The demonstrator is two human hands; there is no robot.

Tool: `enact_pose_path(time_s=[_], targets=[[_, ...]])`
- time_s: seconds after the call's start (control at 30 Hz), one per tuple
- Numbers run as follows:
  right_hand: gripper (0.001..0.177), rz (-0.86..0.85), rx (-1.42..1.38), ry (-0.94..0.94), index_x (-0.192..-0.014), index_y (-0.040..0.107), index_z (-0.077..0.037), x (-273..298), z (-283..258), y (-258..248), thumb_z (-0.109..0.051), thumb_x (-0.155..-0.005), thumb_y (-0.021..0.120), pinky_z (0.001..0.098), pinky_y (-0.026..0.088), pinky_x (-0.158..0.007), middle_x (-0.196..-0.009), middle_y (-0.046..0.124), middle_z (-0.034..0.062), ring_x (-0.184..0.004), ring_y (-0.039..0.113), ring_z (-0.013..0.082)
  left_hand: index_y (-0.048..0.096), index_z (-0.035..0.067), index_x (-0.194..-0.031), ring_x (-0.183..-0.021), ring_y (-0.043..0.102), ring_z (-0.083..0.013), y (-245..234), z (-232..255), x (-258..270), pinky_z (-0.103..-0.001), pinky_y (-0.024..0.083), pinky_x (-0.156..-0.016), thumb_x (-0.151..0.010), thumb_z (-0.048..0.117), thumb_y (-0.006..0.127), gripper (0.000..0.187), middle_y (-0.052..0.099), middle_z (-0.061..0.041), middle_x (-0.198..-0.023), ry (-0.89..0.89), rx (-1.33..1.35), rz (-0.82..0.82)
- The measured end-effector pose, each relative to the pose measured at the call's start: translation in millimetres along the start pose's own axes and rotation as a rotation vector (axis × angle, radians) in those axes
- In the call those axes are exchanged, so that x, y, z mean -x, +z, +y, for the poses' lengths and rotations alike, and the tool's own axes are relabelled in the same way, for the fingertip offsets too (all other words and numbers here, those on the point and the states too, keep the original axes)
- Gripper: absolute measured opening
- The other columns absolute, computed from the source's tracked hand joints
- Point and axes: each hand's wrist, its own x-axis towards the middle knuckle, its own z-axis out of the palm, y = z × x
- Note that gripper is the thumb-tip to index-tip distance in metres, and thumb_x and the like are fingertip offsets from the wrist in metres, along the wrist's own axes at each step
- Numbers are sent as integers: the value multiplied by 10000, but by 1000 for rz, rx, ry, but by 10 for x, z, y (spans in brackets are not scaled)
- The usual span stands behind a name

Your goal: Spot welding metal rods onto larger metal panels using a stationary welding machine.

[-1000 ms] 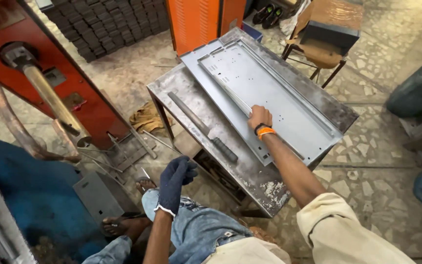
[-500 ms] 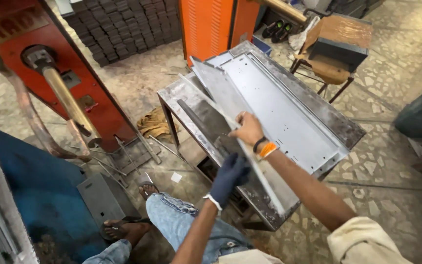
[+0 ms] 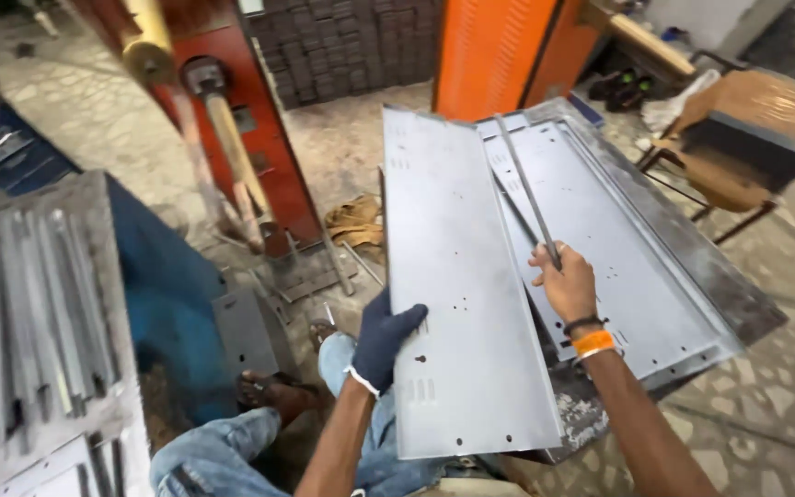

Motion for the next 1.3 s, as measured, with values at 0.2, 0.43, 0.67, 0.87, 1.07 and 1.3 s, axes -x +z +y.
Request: enact_pose_path(time_s=[0.2,0.43,0.67,0.87,1.07,1.3], targets=[[380,-326,-487,40,-1270,719,-10,311,-708,501,-299,-1076,567,235,480,-604,-878,681,44,-695,579,84,692,-64,-1215,-795,712,-191,-586,648,471,-352,594,-722,-825,127,735,436,768,-133,-978,92,-117,221],[369,-556,-640,-292,-1337,667,14,552,-1467,1210,-201,-1040,625,221,519,-763,-1022,712,-6,-875,599,27,648,-36,-1241,-831,722,-224,-1060,953,1022,-359,586,-745,-852,117,692,420,754,-126,-1015,230,-15,402],[290,-536,-162,-232,-1094,736,-14,-55,-1554,1025,-270,-1020,622,289,507,-592,-789,724,26,-640,623,97,567,-58,-1355,-992,679,-220,-671,492,1021,-373,557,-875,-881,108,719,525,696,-156,-1189,347,-42,644],[301,-377,284,-609,-985,744,-38,-441,-1898,548,-315,-1032,638,343,519,-589,-674,696,63,-596,666,174,494,1,-1425,-1178,618,-213,-697,312,686,-376,473,-1021,-943,189,662,544,627,-111,-1347,346,231,530],[200,-457,379,-1099,-1075,747,-60,-295,-2497,1005,-193,-935,692,393,526,-698,-958,710,76,-821,687,290,616,-38,-1355,-1056,681,-296,-1404,476,624,-426,540,-921,-1022,280,631,461,697,-180,-1231,319,652,483],[109,-436,527,-1242,-985,738,-109,-525,-2632,2262,-216,-964,736,386,538,-830,-1049,691,46,-936,687,249,619,18,-1309,-1021,715,-241,-1204,680,742,-392,618,-854,-889,135,732,450,703,-106,-1175,303,478,553]])
